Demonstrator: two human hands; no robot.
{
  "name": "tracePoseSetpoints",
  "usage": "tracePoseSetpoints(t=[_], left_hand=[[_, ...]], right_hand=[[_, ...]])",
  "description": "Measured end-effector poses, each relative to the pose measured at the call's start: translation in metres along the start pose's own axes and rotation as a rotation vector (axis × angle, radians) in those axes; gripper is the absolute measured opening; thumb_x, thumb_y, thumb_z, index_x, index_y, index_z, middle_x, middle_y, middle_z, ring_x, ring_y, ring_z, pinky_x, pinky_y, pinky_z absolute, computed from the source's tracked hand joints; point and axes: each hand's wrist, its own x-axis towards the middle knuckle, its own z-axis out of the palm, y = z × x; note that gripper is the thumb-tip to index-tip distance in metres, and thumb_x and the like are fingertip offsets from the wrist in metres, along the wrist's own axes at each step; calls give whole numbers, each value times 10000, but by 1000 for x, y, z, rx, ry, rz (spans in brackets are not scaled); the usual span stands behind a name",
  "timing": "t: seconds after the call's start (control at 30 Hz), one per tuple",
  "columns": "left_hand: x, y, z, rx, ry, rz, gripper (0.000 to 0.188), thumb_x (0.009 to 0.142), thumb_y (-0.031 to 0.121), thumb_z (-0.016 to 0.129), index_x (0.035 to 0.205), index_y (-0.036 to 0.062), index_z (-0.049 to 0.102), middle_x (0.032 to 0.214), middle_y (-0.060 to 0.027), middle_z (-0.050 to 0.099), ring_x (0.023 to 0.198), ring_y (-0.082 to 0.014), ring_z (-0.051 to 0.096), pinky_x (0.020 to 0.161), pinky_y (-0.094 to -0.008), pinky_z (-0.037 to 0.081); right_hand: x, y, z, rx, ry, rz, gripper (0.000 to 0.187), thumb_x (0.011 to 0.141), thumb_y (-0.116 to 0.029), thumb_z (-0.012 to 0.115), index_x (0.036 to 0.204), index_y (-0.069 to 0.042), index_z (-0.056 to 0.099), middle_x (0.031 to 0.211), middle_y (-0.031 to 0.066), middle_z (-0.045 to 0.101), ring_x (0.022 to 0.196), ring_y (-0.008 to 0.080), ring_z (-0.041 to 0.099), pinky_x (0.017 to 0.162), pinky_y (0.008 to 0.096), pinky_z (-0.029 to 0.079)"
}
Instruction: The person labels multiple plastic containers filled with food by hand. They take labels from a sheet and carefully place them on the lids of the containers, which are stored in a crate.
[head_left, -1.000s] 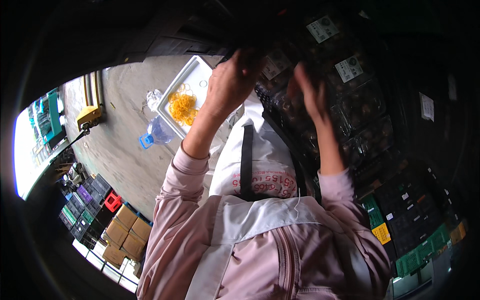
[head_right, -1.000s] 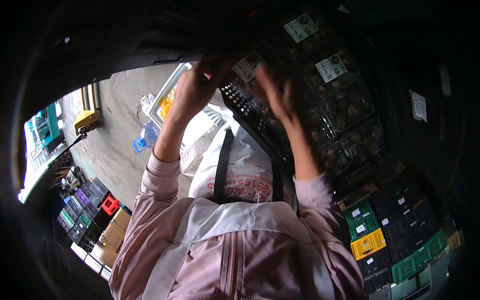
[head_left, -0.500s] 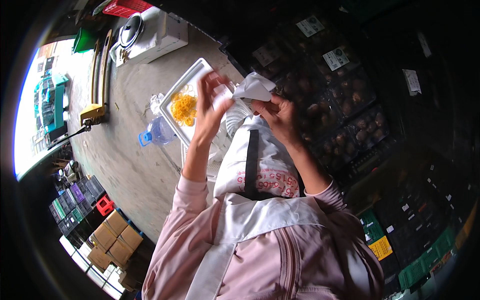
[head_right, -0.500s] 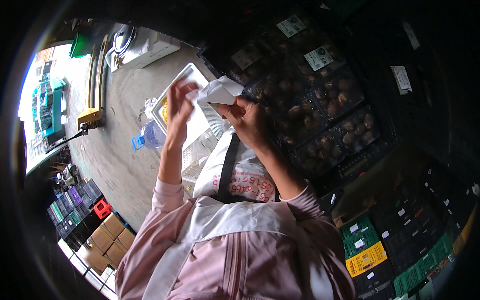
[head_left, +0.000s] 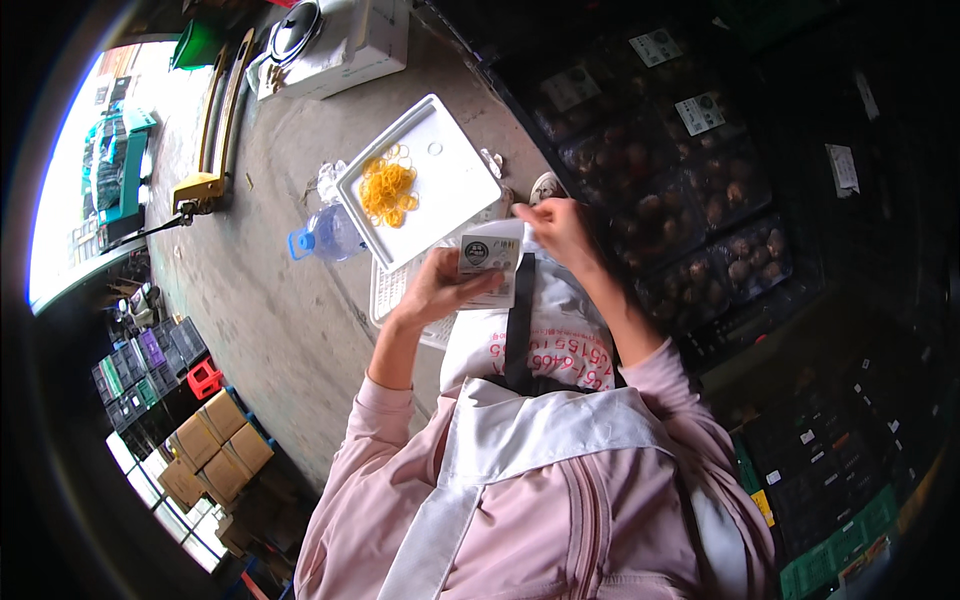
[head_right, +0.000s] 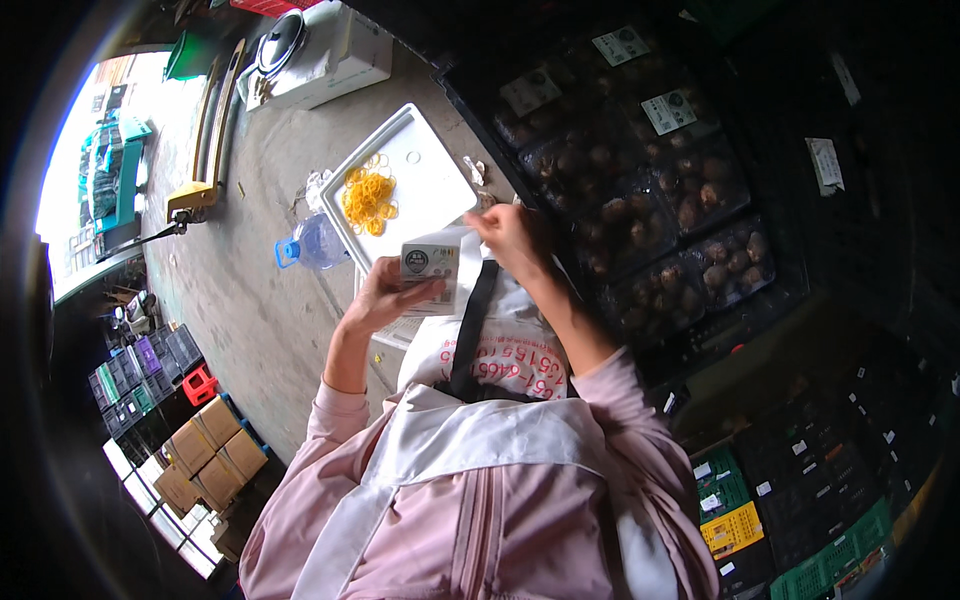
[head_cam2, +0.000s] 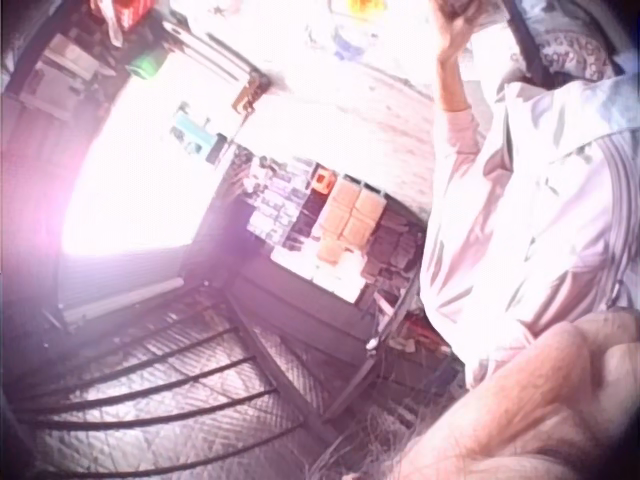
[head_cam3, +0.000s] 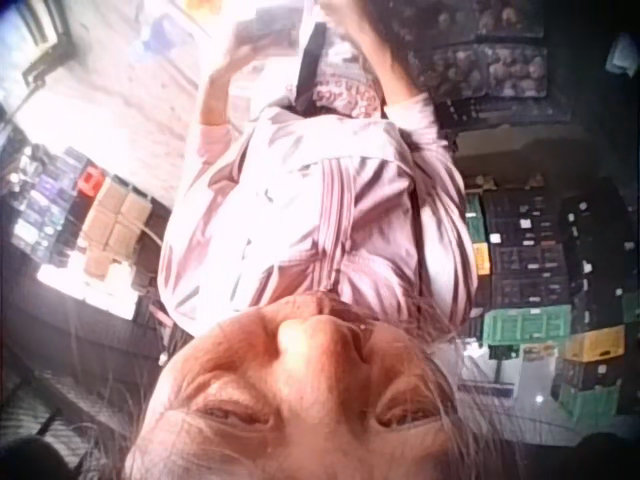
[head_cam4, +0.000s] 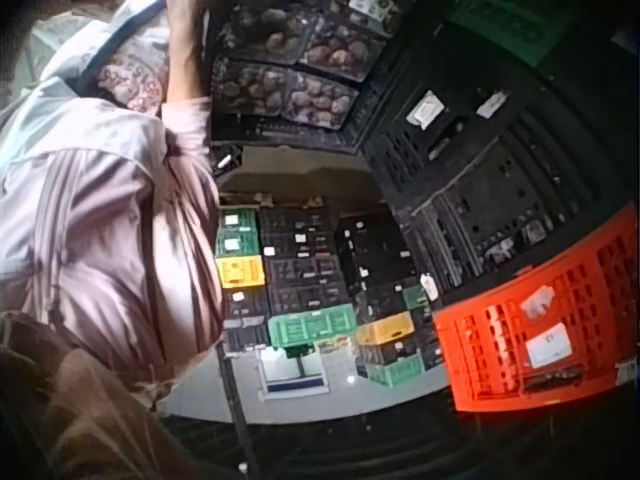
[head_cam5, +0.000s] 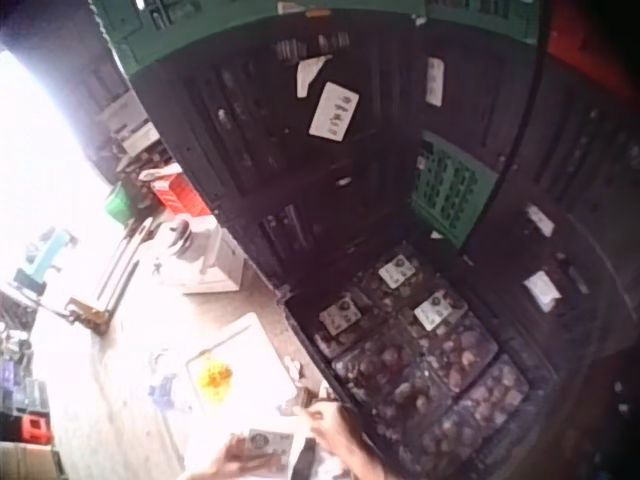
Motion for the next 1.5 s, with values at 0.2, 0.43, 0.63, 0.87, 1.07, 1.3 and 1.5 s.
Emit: tracePoseSetpoints(t=[0.2,0.43,0.63,0.87,1.07,1.3,1.5], left_hand=[[40,13,29,-51,-34,88,211,756,128,632,894,-22,577,745,-10,589,670,-47,518,558,-221,429],[80,31,32,509,-210,147,202,719,80,609,892,-19,577,715,-59,601,635,-66,486,575,-249,419],[94,66,49,457,-268,134,372,788,342,525,865,-11,616,654,-142,583,599,-181,543,587,-302,424],[113,53,60,539,-186,180,493,888,331,274,751,-7,606,650,-223,551,658,-381,538,630,-409,429],[120,46,54,1002,-234,461,185,779,143,403,750,1,519,631,-195,543,620,-364,538,551,-414,433],[123,41,52,1021,-277,643,148,713,2,431,861,6,443,634,-174,503,571,-342,516,473,-394,397],[119,46,49,1055,-256,582,173,774,138,405,801,7,516,616,-185,518,590,-356,525,502,-393,403]], right_hand=[[-43,-56,-50,-334,379,-672,180,682,-196,679,816,-88,629,805,18,552,801,180,508,687,277,415],[-35,-34,-62,-304,452,-590,202,617,-94,694,806,-95,624,812,16,556,832,193,499,727,291,404],[-34,-25,-72,-297,480,-578,204,631,-113,687,794,-65,574,795,51,564,818,225,516,707,316,422],[-29,-15,-75,-221,481,-477,191,604,-87,696,755,-62,582,778,40,590,800,210,537,696,311,418],[-27,-21,-78,-227,474,-432,192,581,-43,702,725,-66,576,741,25,589,791,191,539,686,301,424],[-25,-17,-83,-248,448,-446,218,589,-64,713,761,-71,579,765,18,586,795,183,541,688,299,431],[-26,-17,-81,-205,466,-463,170,626,-78,692,778,-83,615,773,13,605,792,173,556,715,284,417]])
